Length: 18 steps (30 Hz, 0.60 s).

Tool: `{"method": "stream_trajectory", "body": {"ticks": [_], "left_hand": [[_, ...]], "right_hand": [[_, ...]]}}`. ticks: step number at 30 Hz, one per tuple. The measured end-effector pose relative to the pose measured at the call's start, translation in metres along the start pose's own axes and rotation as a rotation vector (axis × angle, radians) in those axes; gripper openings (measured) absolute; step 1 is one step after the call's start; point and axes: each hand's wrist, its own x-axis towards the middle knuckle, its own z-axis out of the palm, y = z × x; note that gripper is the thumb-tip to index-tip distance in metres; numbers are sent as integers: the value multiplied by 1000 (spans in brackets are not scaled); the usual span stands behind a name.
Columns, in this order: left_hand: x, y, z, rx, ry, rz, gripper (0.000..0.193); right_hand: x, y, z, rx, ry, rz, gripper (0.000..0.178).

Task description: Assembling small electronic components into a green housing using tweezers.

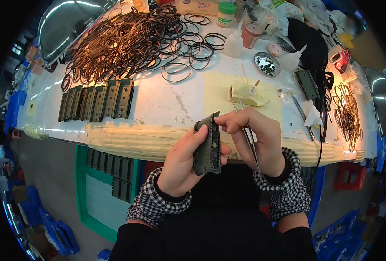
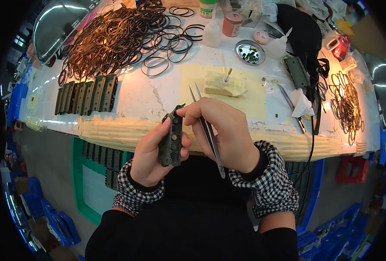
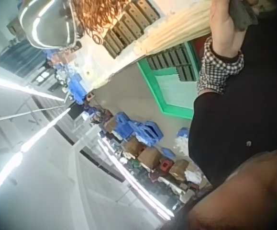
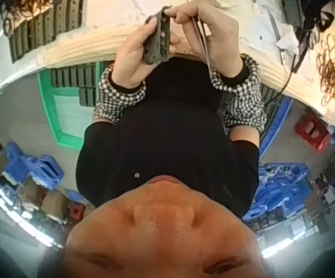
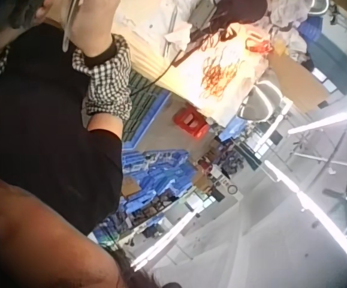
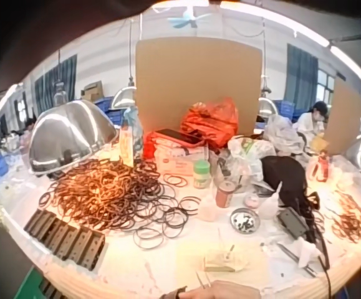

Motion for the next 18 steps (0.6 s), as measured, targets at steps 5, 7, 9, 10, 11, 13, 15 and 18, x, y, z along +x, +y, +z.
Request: {"method": "stream_trajectory", "body": {"ticks": [5, 7, 9, 10, 11, 13, 15, 18], "left_hand": [[-2, 1, 4, -84, 54, -46, 33], [-2, 3, 12, -33, 155, -67, 31], [-2, 4, 13, -31, 160, -70, 31], [-3, 4, 13, -30, 163, -71, 31], [-3, 3, 10, -57, 104, -57, 32], [-2, 1, 1, -110, -14, -31, 35], [-2, 0, 3, -78, -14, 10, 35], [0, -3, 2, -6, 8, 69, 36]], "right_hand": [[6, 0, -2, 3, -35, -11, 16], [7, 2, -3, -6, -52, -25, 17], [8, 3, -5, -38, -81, -50, 17], [9, 1, -6, -65, -102, -69, 17], [10, 0, -8, -92, -123, -88, 18], [12, 0, -8, -114, -148, -155, 18], [12, 0, -8, -136, -164, -197, 18], [10, -1, -7, -161, -175, -211, 18]]}}
